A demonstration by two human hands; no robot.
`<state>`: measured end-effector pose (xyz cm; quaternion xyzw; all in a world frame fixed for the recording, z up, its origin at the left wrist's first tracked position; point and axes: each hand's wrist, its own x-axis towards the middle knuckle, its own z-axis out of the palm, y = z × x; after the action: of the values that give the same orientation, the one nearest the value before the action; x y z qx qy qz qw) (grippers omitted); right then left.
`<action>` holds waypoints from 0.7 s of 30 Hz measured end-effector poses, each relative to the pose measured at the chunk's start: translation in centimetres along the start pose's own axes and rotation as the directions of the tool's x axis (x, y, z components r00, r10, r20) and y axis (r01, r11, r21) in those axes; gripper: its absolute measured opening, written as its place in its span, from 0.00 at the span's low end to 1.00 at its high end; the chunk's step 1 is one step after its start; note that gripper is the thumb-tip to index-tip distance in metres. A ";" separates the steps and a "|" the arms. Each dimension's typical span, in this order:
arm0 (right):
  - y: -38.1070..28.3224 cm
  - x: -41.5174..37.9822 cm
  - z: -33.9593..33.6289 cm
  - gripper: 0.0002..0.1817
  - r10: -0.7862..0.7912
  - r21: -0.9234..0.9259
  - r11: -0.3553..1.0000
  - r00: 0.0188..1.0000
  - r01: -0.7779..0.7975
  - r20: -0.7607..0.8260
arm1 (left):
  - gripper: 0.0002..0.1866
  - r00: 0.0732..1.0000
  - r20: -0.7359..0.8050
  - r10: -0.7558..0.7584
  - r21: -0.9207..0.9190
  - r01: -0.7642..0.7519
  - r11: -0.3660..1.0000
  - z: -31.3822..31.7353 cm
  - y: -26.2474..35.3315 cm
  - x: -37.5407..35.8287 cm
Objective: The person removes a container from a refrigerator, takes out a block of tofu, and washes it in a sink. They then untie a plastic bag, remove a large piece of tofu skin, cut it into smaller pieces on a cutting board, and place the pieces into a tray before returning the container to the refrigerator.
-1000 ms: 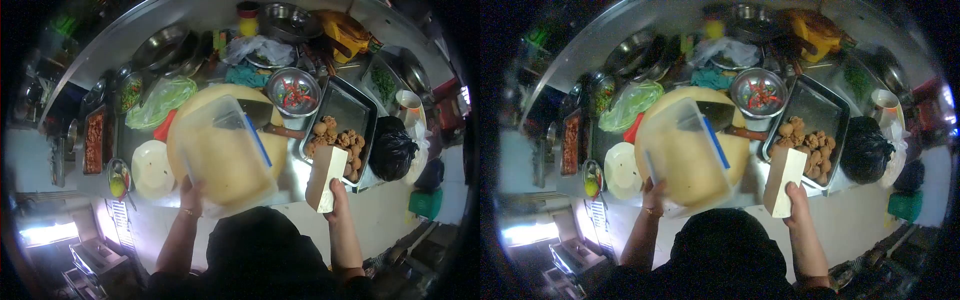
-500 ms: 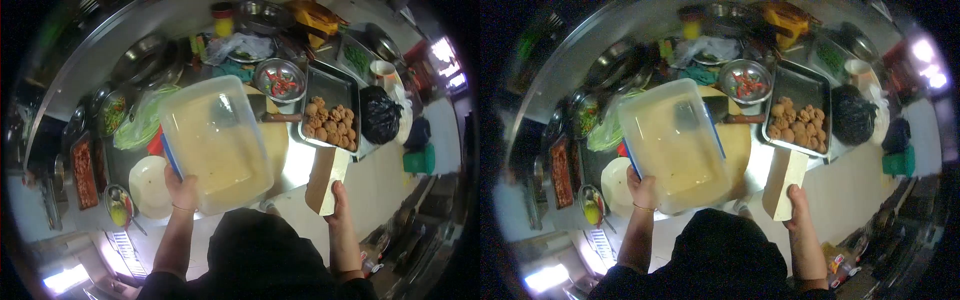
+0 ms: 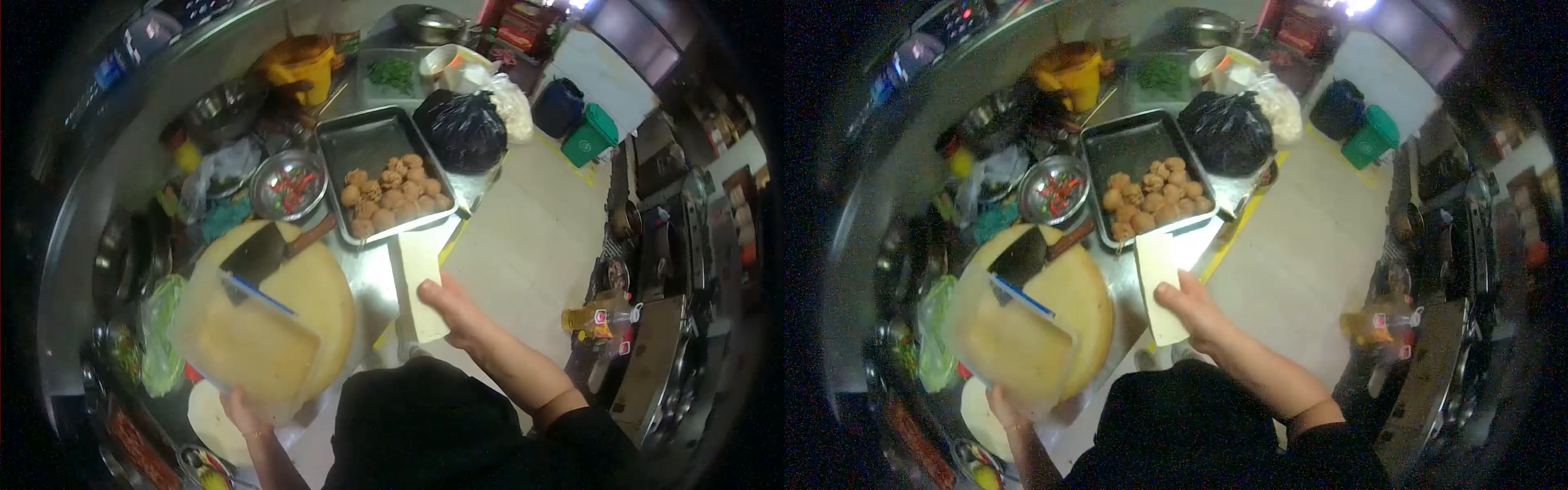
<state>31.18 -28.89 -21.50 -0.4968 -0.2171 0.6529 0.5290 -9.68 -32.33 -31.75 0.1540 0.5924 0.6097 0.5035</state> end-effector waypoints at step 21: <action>-4.5 -13.3 -16.5 0.33 -0.442 -0.120 0.897 0.878 0.426 -0.183 | 0.43 0.130 0.991 0.025 0.017 -0.310 0.951 37.1 -12.0 -27.9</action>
<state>47.10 -43.34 -19.08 -0.5199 -0.2916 0.4539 0.6623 37.00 -36.05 -21.53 0.6326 0.1630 0.3450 0.6739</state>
